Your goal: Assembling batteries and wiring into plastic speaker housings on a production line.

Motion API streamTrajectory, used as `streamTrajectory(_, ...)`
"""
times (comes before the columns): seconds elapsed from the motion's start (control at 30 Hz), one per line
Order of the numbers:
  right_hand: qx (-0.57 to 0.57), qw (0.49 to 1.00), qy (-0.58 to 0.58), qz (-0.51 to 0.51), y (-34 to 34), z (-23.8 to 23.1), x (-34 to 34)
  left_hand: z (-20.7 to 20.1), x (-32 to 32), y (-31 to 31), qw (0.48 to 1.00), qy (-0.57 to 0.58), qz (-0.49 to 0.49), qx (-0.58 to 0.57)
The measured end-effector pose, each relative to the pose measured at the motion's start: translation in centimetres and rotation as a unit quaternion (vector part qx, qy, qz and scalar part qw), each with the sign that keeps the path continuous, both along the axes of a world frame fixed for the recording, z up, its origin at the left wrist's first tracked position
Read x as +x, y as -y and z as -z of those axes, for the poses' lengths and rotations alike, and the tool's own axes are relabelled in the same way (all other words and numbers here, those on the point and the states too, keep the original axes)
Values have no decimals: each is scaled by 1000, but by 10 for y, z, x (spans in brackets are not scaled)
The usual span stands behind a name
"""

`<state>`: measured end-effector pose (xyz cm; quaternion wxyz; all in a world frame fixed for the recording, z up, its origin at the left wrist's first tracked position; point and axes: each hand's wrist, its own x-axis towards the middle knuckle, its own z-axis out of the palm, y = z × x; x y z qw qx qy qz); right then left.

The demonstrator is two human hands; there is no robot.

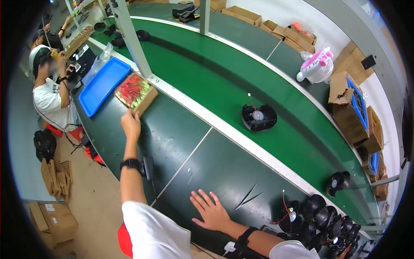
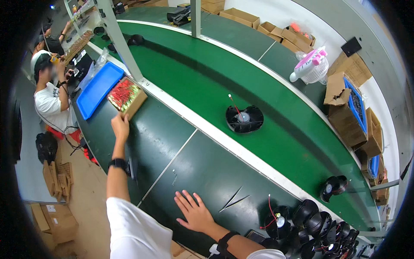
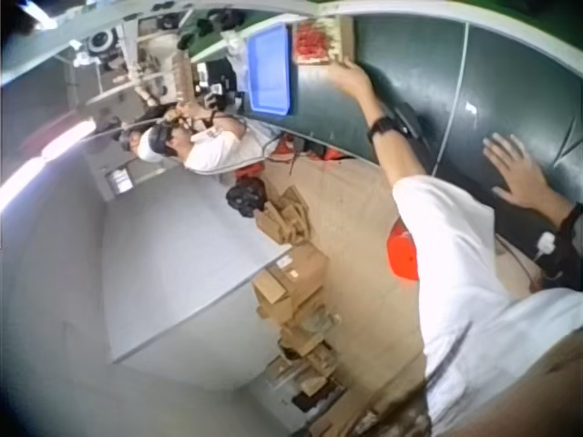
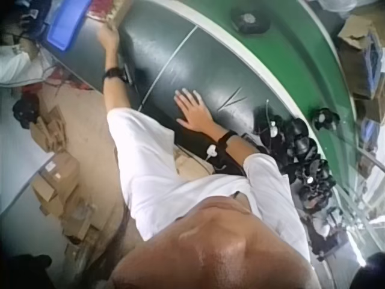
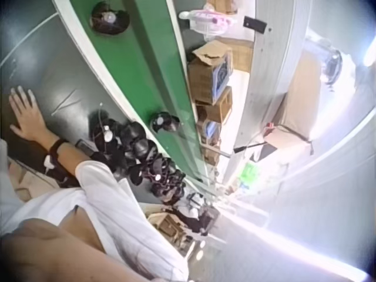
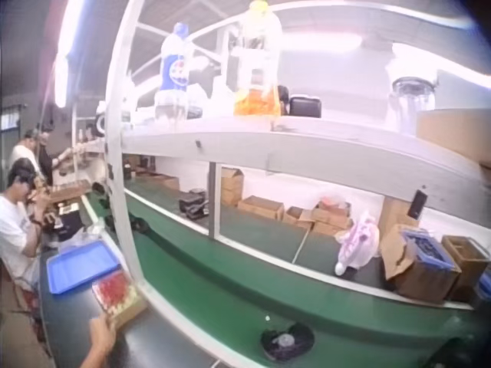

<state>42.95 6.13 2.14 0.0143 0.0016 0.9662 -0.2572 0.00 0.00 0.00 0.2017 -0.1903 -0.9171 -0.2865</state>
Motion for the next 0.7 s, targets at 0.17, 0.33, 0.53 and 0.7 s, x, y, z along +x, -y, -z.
streamTrajectory(0.17, -102, 990, -68, 69, 1, 16, -2, -19, 127, 75, 994, 72, 63, 55)
streamTrajectory(0.33, -274, 930, -149, 195, -1, 19, 2, -34, 288, 123, 982, 130, 76, 113)
streamTrajectory(0.53, -630, 747, -48, 210, -20, 41, -15, -57, 427, 161, 979, 165, 92, 80)
streamTrajectory(0.7, -656, 731, 77, 172, 16, -23, 12, -62, 490, 174, 973, 183, 113, 77)
